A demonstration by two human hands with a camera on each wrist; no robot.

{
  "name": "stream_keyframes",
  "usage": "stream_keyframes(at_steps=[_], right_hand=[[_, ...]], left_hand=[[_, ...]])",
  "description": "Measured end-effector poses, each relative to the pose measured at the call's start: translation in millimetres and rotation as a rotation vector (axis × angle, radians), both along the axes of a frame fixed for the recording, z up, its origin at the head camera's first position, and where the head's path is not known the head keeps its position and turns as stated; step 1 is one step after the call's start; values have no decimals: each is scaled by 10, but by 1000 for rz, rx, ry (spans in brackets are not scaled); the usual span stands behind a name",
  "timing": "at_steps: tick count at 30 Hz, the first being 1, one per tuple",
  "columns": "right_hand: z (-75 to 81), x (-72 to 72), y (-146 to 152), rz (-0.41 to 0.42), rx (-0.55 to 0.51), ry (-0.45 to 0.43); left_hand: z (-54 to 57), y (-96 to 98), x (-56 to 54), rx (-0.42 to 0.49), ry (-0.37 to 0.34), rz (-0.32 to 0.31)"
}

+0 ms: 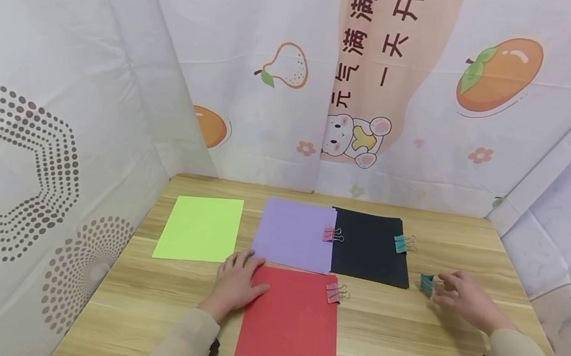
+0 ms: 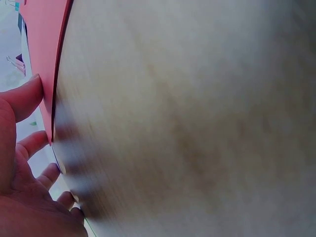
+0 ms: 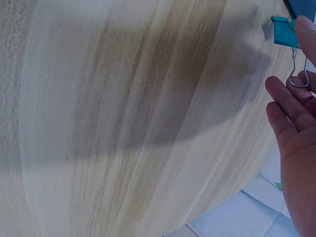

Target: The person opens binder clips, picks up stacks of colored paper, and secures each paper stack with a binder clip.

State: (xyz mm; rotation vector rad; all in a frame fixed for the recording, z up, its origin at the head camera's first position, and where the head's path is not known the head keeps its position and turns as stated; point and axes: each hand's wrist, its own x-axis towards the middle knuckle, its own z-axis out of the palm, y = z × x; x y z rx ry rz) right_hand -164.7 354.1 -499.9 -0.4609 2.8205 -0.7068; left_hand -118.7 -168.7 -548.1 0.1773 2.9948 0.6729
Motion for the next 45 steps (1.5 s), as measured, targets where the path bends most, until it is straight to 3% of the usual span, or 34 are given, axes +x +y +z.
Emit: stream_keyframes(at_steps=[13,23,45], right_hand=[[-77,-13,14,-2,-46,-32],[-107,4,5,-11,-68,-63],[-168,40,9,34,-11,34]], left_hand=[[-68,-8,20,13,26,5],[-37,-1,22,15,-14,3],[-34,3,14,15,-8,8]])
